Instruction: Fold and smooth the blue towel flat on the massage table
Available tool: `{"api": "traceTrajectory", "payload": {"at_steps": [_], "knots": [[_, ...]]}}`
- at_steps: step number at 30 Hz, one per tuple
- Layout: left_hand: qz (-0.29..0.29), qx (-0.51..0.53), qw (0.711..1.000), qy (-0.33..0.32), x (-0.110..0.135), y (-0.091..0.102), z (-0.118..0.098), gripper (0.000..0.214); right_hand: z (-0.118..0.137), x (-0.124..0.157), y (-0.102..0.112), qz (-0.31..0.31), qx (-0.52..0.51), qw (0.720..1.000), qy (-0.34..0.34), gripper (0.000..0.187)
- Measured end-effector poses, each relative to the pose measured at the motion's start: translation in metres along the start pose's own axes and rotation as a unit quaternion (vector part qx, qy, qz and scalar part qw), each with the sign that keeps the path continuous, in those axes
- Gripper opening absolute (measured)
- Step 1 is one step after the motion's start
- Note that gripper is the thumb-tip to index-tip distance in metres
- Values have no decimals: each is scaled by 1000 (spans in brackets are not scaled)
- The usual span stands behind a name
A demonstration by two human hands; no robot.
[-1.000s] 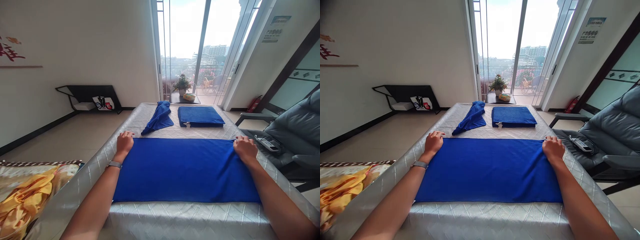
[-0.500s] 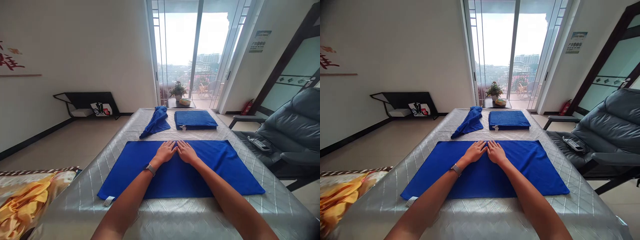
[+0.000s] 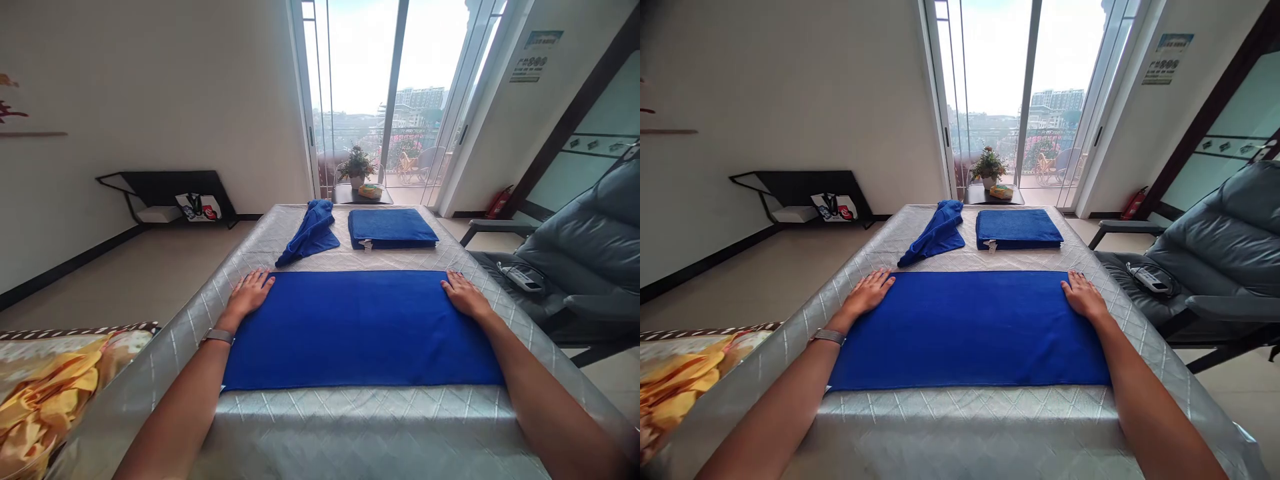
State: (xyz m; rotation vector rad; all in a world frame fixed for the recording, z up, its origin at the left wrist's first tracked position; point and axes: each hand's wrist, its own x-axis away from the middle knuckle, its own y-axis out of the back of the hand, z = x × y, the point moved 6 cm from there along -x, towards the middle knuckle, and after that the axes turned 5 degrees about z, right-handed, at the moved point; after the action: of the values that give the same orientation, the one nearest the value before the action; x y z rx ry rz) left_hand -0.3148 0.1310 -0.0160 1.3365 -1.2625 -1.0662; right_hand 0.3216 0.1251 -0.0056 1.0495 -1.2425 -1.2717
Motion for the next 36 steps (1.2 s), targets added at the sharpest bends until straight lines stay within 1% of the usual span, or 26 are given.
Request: {"api": "traceTrajectory", "payload": {"at_steps": [2,4,9,15,24,32,36], "knots": [[6,1,1000,9,0,0,3,66,-6,-2,-1,-6,-5,1000,-4,66],[6,-1,1000,10,0,1,0,68,-6,-4,-2,-6,-8,1000,-6,68],[6,-20,1000,19,4,5,-5,67,-12,-8,-4,-5,-15,1000,-18,73],[14,-20,1000,20,5,8,-5,65,-19,-12,-9,-12,-15,1000,-17,73],[-18,-4,1000,10,6,7,-6,64,-24,-19,-15,-29,-7,1000,-10,70],[-31,1,1000,-6,3,4,-3,63,-24,-18,-15,-6,-1,1000,-17,72],[-59,3,998,-20,3,8,-1,61,-20,-14,-11,1,-4,1000,-22,71]]}}
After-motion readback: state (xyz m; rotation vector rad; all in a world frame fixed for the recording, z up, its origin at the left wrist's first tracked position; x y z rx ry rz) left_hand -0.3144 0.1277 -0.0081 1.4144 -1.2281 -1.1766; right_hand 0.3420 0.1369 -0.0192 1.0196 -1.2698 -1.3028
